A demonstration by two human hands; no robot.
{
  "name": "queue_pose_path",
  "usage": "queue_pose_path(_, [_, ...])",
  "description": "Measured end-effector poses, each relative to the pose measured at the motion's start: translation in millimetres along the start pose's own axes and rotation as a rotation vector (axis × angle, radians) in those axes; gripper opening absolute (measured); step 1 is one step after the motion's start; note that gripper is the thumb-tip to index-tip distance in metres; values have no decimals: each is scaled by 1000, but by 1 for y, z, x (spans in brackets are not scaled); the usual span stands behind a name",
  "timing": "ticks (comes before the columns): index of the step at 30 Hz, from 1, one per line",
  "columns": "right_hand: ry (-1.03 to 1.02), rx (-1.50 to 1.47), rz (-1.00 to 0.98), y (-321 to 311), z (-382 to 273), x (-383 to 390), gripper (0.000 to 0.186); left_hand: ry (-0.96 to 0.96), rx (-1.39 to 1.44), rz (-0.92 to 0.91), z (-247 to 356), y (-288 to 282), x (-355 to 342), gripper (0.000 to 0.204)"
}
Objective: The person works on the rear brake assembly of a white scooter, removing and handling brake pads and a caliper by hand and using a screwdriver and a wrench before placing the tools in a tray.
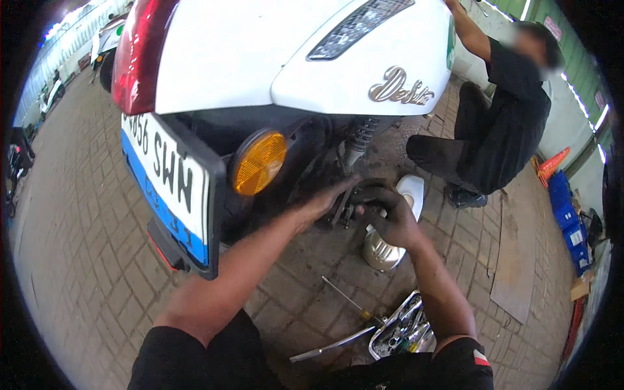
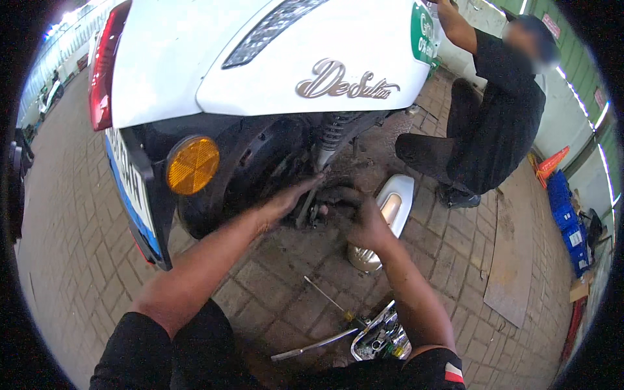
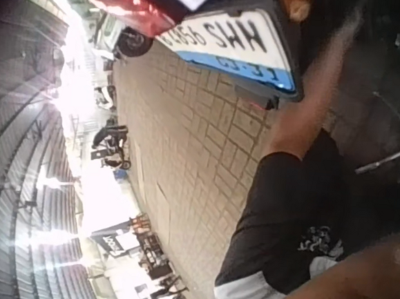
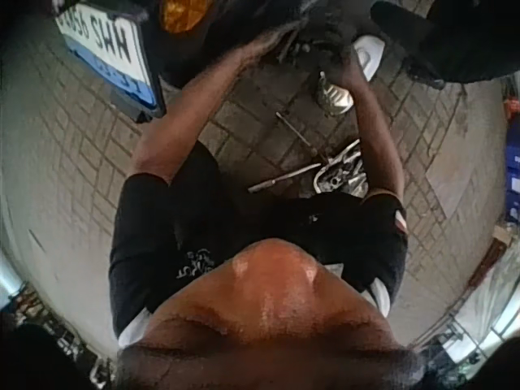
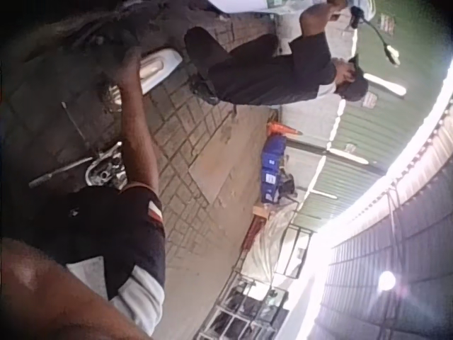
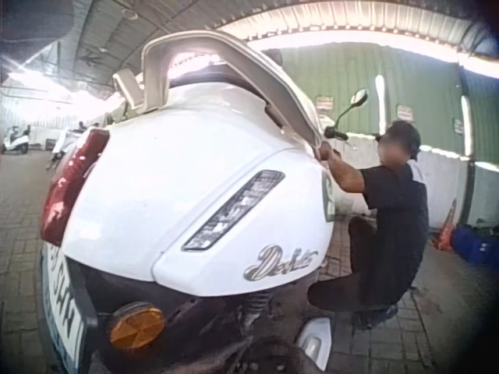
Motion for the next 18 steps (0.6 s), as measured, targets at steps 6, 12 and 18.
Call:
queue_pose_path(6, [123,-27,285,12,29,24,27,-71,373,-100,-9,26,2,58])
queue_pose_path(12, [191,-32,421,19,13,36,28,-98,480,-28,2,34,0,25])
queue_pose_path(18, [244,202,523,26,19,37,24,71,512,223,-26,56,-29,26])
Point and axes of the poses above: each hand's wrist, its own x-axis away from the middle knuckle, its own y-axis out of the palm, z = x × y, the point moved 2 cm from there along -x, towards the middle knuckle, and after that the axes turned 9 degrees about -x, right-handed, at the moved point
